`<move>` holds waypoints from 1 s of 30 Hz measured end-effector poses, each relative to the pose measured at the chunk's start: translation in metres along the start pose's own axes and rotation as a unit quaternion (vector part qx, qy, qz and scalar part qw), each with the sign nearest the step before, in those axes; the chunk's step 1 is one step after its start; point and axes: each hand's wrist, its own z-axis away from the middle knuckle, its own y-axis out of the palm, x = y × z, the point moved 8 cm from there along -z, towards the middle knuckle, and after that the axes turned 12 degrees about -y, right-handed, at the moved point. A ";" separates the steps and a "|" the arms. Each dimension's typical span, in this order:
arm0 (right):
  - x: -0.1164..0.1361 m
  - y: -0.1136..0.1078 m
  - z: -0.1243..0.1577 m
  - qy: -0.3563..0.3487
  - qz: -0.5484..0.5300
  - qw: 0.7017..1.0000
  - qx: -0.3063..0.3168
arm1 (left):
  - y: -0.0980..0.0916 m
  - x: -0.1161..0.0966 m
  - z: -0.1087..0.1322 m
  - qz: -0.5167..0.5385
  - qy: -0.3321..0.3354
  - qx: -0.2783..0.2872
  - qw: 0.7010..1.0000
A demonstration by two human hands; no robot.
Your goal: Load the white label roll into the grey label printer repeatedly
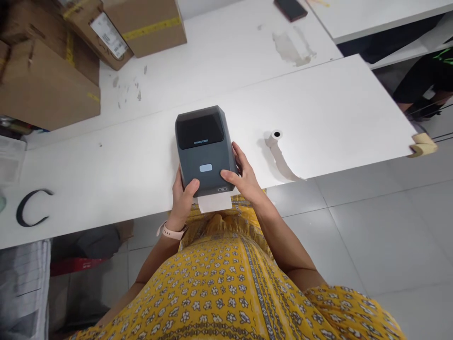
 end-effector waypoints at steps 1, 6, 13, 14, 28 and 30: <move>0.003 0.001 0.001 -0.006 0.008 1.000 -0.001 | 0.000 0.000 0.004 -0.004 0.003 0.002 1.000; 0.054 -0.004 0.022 -0.143 0.178 0.971 -0.072 | -0.036 0.011 0.059 -0.073 0.009 -0.208 0.975; 0.068 0.015 0.042 -0.229 0.258 0.938 0.020 | 0.030 0.061 0.084 -0.002 -0.222 0.084 0.971; 0.066 0.015 0.042 -0.232 0.263 0.936 0.019 | 0.037 0.061 0.080 0.026 -0.234 0.093 0.967; 0.063 0.014 0.040 -0.263 0.309 0.914 -0.001 | 0.047 0.052 0.065 0.093 -0.209 0.039 0.973; 0.067 0.014 0.037 -0.261 0.343 0.902 -0.006 | 0.044 0.060 0.068 0.070 -0.213 0.054 0.973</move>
